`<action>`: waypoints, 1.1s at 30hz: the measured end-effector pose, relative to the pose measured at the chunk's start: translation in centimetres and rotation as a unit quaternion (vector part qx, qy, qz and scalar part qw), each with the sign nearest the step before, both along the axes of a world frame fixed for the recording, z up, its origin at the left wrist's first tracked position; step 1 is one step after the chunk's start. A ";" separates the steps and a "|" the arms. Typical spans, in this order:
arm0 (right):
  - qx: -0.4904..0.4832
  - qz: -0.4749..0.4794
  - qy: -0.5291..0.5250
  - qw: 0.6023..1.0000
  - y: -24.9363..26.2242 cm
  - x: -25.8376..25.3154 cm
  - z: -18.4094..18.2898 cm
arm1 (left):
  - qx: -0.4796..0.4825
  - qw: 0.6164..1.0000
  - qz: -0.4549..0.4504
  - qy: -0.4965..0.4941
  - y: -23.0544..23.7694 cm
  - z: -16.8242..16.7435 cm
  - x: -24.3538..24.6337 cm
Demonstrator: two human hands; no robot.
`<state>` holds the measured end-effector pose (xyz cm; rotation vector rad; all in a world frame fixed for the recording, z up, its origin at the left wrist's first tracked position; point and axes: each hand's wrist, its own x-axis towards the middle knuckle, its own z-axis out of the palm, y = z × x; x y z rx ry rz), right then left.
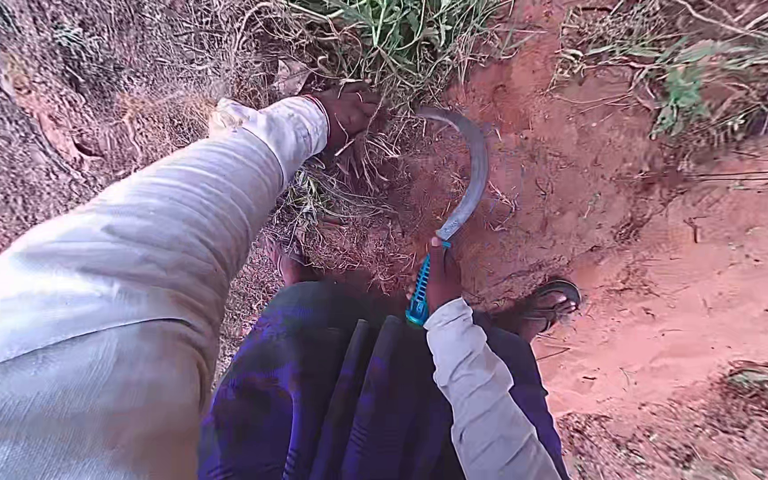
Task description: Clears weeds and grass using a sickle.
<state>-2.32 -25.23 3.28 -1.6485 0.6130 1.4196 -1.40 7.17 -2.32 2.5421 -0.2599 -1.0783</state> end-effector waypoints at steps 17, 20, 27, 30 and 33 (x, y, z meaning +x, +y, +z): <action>-0.100 0.152 -0.058 0.982 4.8 9.1 -2.2 | 0.083 0.979 0.152 0.110 1.3 6.3 1.6; -0.061 0.127 0.001 0.990 5.1 1.2 0.2 | 0.079 0.977 0.178 0.089 1.4 7.0 0.8; -0.071 0.347 0.040 0.935 -5.0 -1.6 13.5 | 0.089 0.922 0.364 0.096 -3.9 12.3 -2.5; -0.100 0.510 -0.092 0.850 -8.7 1.5 17.6 | 0.070 0.848 0.517 0.092 -9.2 20.0 -6.7; -0.142 0.623 -0.116 0.761 -11.6 8.1 21.4 | 0.074 0.746 0.648 0.134 -17.3 28.6 -13.5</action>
